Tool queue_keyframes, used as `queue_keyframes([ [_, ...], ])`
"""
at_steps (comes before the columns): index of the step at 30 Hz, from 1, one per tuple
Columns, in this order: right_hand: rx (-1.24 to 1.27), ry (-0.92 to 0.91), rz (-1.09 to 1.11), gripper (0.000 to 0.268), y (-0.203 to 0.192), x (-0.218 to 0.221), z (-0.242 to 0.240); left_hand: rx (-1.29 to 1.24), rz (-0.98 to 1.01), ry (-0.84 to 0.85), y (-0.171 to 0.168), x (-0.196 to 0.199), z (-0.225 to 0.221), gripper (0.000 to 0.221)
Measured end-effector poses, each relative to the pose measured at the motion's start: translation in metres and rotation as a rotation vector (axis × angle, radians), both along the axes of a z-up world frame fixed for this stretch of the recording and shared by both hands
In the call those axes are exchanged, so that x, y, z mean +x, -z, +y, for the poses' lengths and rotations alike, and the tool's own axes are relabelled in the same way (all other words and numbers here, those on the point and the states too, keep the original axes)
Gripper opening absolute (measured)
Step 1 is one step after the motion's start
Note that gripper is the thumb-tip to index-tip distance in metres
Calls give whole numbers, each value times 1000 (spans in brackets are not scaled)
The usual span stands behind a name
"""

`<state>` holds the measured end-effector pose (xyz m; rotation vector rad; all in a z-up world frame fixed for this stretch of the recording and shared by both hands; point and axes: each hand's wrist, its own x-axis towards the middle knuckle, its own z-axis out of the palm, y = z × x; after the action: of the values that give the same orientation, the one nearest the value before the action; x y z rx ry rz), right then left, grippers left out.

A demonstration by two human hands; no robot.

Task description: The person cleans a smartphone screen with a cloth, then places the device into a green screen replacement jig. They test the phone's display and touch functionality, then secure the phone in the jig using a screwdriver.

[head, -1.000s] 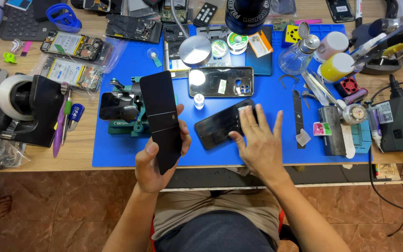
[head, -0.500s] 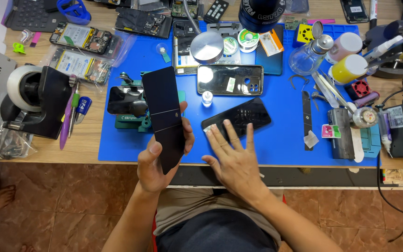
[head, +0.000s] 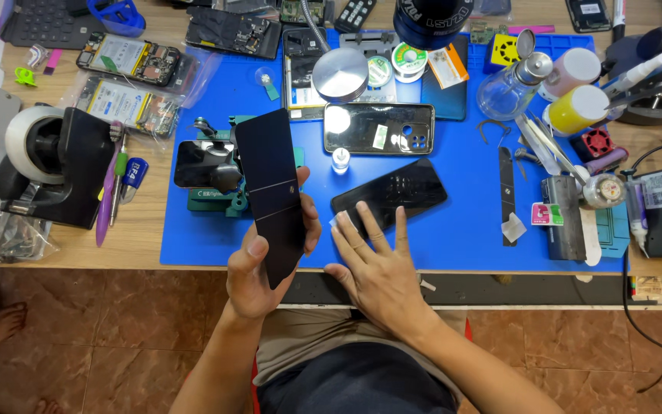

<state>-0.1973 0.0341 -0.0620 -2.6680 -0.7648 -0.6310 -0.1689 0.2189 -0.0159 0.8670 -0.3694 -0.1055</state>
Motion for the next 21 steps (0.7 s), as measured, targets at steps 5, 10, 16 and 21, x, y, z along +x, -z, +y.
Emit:
queue_keyframes([
  [5, -52, 76, -36, 54, -2, 19, -29, 3, -8, -12, -3, 0, 5, 98],
  [10, -75, 104, -83, 55, -3, 19, -31, -2, -16, 4, -3, 1, 3, 97],
  [16, -122, 133, -115, 57, -2, 25, -37, 3, -13, 1, -3, 3, 2, 98],
  [21, -131, 125, -99, 54, 1, 29, -49, -3, 8, 16, 0, 2, 1, 100],
])
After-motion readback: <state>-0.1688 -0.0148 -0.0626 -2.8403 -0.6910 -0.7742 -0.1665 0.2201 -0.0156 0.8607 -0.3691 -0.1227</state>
